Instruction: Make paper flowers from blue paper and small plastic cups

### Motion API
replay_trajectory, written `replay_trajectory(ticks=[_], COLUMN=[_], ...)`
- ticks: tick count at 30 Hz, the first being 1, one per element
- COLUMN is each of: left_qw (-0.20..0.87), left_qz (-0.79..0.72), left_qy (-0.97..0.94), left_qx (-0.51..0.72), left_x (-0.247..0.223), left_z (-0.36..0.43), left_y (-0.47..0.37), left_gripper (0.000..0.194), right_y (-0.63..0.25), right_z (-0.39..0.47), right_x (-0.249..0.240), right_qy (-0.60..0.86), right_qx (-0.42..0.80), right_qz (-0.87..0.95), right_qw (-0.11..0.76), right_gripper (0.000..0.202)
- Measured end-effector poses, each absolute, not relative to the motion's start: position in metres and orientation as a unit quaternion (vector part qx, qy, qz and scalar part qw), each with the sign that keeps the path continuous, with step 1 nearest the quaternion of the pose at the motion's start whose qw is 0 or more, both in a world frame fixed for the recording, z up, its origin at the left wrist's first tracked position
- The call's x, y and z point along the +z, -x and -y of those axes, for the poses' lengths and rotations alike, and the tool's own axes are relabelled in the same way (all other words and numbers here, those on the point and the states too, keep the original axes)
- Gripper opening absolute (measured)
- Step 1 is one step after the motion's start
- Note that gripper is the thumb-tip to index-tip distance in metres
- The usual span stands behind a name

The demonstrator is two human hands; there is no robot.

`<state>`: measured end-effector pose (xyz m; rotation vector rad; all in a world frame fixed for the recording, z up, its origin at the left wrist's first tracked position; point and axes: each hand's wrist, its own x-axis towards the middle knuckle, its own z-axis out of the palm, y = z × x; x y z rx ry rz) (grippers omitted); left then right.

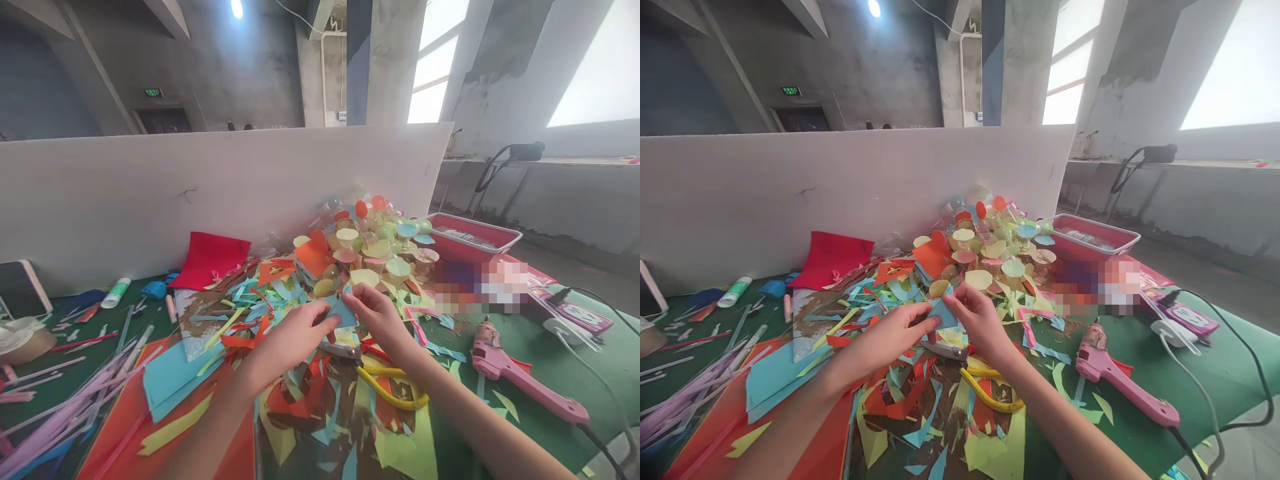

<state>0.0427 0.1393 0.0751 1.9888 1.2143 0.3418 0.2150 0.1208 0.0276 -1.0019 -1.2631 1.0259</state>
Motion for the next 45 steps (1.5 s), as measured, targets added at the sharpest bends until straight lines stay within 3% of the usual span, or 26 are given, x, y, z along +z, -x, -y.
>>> replay_trajectory(ticks=[10, 25, 32, 39, 45], left_qw=[0.412, 0.384, 0.381, 0.41, 0.409], left_qz=[-0.447, -0.453, -0.448, -0.412, -0.424], left_qy=[-0.784, -0.797, -0.788, -0.783, -0.781], left_qx=[0.126, 0.112, 0.184, 0.222, 0.208], left_x=[0.074, 0.078, 0.083, 0.078, 0.077], left_z=[-0.14, -0.137, -0.136, -0.136, -0.143], left_y=[-0.045, -0.039, -0.04, -0.047, -0.044], left_gripper=[0.024, 0.031, 0.034, 0.032, 0.032], right_y=[-0.216, -0.212, -0.216, -0.229, -0.24], right_z=[-0.123, -0.117, -0.113, -0.123, -0.126], right_x=[0.026, 0.029, 0.036, 0.027, 0.03], right_qy=[0.433, 0.448, 0.425, 0.426, 0.405], right_qx=[0.449, 0.455, 0.483, 0.441, 0.487], right_qz=[0.524, 0.52, 0.585, 0.623, 0.627], right_qw=[0.58, 0.568, 0.494, 0.485, 0.453], right_gripper=[0.043, 0.048, 0.038, 0.043, 0.045])
